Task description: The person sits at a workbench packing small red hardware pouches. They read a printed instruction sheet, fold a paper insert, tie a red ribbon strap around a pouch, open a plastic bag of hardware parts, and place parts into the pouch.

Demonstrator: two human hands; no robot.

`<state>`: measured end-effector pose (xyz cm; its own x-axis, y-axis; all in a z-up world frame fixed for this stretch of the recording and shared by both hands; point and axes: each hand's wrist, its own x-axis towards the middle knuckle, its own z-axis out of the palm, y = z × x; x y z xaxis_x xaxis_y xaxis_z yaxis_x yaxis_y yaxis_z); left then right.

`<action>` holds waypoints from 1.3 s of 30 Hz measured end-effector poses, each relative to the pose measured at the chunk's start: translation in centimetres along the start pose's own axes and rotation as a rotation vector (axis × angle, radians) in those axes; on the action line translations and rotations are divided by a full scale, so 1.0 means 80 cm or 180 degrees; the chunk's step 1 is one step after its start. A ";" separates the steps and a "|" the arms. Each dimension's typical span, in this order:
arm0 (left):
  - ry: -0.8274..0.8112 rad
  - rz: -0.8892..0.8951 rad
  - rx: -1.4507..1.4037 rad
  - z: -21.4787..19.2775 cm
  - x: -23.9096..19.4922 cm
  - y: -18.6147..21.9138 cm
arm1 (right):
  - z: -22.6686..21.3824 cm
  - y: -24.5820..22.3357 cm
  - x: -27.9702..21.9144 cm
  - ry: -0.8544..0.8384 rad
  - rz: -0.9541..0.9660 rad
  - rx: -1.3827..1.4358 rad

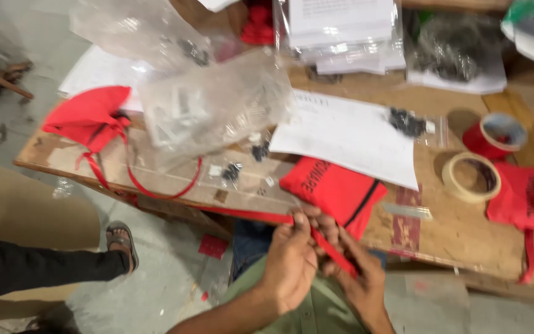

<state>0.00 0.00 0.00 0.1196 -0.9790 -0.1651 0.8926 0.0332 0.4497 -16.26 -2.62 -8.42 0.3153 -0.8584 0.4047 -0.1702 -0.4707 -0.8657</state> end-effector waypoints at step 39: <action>-0.2817 0.2438 0.5389 -0.028 -0.045 0.124 | 0.022 0.223 -0.039 -0.2457 -0.0202 0.1049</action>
<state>9.38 4.31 3.07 -0.4677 -0.6873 0.5558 -0.4910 0.7249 0.4833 -18.65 -7.98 -25.63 0.8855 -0.3953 0.2443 0.1130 -0.3267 -0.9383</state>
